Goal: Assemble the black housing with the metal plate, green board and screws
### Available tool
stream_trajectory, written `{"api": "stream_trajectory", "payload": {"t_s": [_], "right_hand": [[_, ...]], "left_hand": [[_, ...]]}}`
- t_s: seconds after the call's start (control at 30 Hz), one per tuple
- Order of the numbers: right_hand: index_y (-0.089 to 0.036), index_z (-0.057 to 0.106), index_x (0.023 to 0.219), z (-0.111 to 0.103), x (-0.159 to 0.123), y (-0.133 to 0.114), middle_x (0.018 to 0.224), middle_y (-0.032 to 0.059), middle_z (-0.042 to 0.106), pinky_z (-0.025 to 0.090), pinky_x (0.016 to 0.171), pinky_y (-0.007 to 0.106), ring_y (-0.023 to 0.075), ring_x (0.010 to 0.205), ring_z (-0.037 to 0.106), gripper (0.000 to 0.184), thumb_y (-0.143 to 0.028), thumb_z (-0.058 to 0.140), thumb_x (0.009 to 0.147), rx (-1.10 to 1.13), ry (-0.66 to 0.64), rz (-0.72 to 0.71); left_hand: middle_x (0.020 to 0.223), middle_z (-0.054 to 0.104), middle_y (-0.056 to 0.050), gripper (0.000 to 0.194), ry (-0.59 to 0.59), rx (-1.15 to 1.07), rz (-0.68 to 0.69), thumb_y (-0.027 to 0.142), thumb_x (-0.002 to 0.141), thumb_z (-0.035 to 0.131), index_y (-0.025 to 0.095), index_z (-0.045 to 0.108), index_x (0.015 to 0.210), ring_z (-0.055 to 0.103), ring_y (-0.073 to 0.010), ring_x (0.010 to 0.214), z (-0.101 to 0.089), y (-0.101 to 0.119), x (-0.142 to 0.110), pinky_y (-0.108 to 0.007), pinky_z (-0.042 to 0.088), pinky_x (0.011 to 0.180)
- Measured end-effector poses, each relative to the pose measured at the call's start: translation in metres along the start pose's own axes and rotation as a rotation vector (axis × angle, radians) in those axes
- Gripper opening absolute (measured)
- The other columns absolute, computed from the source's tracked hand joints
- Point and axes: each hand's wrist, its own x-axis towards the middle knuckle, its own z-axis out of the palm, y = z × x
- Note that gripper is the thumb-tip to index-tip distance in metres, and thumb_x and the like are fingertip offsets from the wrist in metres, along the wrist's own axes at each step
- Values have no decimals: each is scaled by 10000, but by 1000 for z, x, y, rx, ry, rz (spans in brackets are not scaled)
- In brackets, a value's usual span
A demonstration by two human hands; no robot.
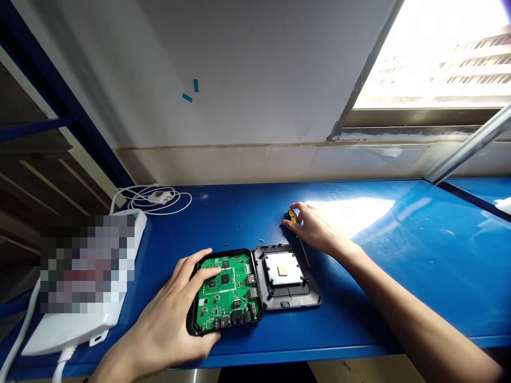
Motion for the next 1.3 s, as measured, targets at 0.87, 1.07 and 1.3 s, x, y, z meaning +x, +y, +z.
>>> {"api": "stream_trajectory", "payload": {"t_s": [0.87, 1.07, 1.3], "right_hand": [[-132, 569, 1371, 2, -5, -10, 1201, 185, 676, 533, 888, 434, 354, 1093, 678, 559, -561, 469, 1026, -32, 140, 13], [-109, 587, 1388, 2, -5, -10, 1224, 192, 643, 482, 1005, 472, 367, 1160, 587, 566, -528, 524, 1014, -11, 245, -78], [-114, 608, 1376, -3, -6, -16, 1286, 195, 607, 478, 1048, 466, 348, 1203, 543, 558, -523, 558, 1000, 79, 342, -149]], "left_hand": [[1678, 320, -202, 1157, -37, 351, 246, 625, 760, 779, 290, 137, 1662, 302, -539, 1503, 7, 65, 57, -747, 500, 1024], [1560, 483, -200, 1061, -191, 281, 86, 513, 733, 790, 196, 297, 1618, 446, -467, 1434, -1, 91, 77, -677, 471, 1096], [1407, 531, -156, 1060, -41, 234, 97, 433, 699, 811, 257, 261, 1587, 486, -421, 1304, 4, 84, 79, -614, 522, 1027]]}}
